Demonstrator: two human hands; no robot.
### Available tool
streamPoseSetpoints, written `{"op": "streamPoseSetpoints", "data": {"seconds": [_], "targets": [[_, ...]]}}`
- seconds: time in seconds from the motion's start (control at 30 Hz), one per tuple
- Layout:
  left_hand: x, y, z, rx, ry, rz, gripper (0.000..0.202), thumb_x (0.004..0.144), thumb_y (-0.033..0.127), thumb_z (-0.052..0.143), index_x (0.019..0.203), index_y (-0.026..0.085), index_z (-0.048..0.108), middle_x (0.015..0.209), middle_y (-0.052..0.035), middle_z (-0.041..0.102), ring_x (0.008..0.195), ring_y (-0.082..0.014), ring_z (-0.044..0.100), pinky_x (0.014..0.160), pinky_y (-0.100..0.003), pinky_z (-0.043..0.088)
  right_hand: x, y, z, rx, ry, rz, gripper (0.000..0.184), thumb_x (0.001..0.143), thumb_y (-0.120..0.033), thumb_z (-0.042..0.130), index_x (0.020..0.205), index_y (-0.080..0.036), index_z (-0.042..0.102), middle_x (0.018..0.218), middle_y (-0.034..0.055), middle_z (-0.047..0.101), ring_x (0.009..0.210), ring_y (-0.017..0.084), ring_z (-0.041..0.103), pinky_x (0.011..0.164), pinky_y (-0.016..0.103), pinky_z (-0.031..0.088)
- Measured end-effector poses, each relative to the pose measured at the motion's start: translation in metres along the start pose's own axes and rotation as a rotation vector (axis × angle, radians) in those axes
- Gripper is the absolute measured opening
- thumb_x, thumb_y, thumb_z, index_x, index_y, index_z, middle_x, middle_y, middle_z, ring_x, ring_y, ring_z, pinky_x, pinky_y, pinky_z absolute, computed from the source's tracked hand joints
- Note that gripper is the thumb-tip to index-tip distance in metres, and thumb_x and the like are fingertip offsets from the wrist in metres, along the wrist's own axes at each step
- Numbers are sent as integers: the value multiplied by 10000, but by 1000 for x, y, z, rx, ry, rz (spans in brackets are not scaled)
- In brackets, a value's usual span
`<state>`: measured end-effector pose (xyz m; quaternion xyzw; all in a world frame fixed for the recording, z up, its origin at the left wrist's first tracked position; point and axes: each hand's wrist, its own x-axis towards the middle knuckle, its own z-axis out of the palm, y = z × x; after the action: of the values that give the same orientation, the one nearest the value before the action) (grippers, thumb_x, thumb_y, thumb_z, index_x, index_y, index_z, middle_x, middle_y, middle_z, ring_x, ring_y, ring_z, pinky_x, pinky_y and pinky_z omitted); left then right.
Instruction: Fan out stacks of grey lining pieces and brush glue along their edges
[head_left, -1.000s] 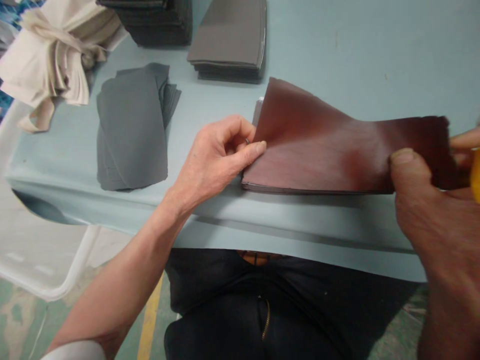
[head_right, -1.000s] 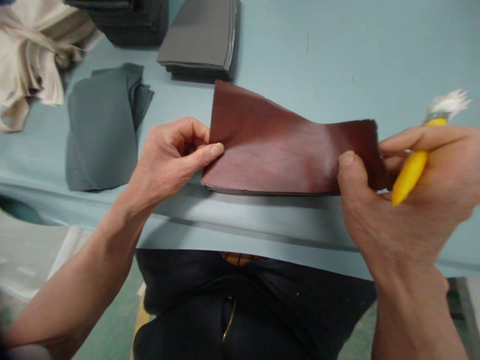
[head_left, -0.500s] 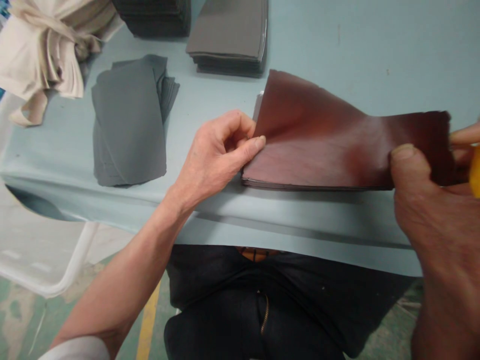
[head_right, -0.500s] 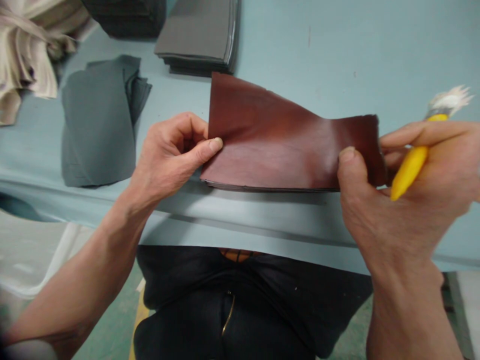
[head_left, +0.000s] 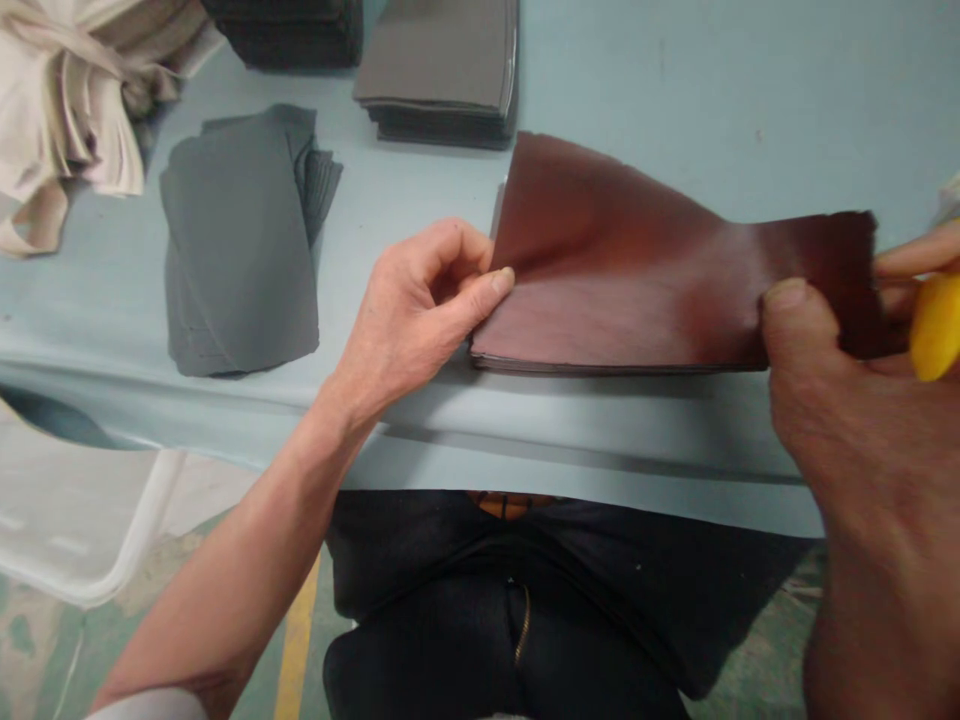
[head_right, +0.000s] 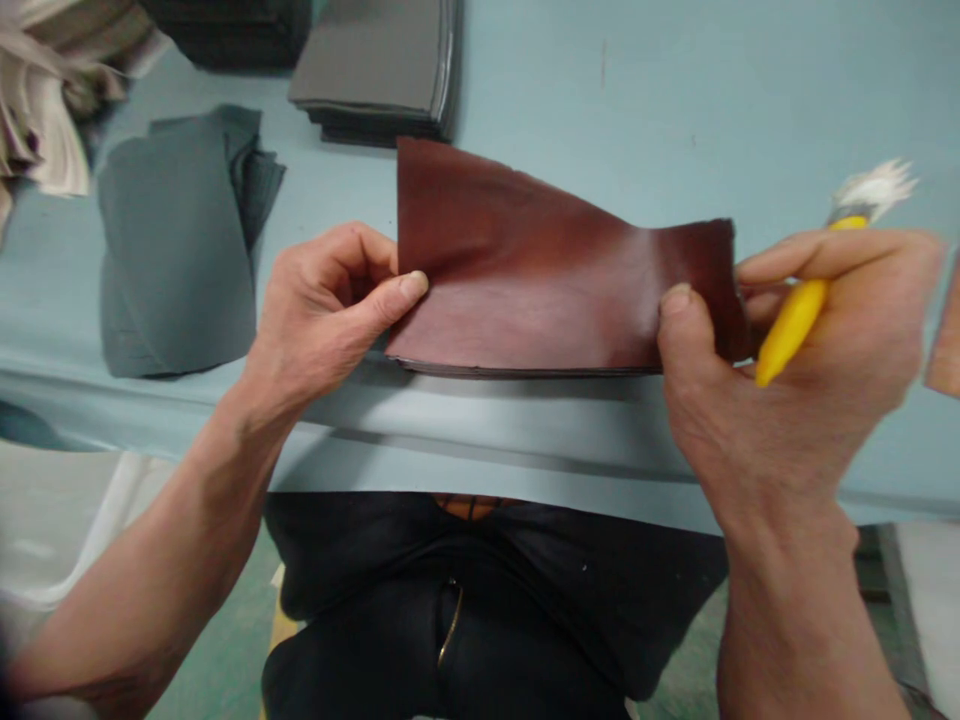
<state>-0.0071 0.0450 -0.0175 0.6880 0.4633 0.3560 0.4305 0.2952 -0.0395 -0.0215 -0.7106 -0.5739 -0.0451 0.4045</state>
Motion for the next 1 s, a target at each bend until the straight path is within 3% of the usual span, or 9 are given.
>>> {"op": "streamPoseSetpoints", "data": {"seconds": [0.1,0.2,0.57,1.0], "targets": [[1,0,0,22,-2,16,363,933,511,816,809,229,625,739,18,564,704,-146,529,632,-313,417,3,-6,0,22,14,-157,297,781,-253,734,997,-232,531,962,23,564,754,115,523,677,353,501],[2,2,1,35,16,27,410,912,530,838,774,223,604,714,21,550,677,-138,495,623,-322,398,4,-11,-1,3,4,-191,279,814,-238,702,1007,-233,500,965,1,554,761,97,523,707,332,502],[3,3,1,75,49,24,514,860,653,859,754,233,581,684,29,517,668,-137,468,610,-340,371,5,-22,-3,-30,-61,-35,234,862,-264,706,1010,-226,528,1001,-2,647,818,116,627,799,365,542],[5,-1,4,-57,59,57,464,840,562,904,710,235,602,654,34,503,595,-115,396,563,-329,313,2,-18,-2,-8,-48,-82,281,847,-236,732,1044,-209,534,974,-31,621,770,75,622,746,296,507]]}}
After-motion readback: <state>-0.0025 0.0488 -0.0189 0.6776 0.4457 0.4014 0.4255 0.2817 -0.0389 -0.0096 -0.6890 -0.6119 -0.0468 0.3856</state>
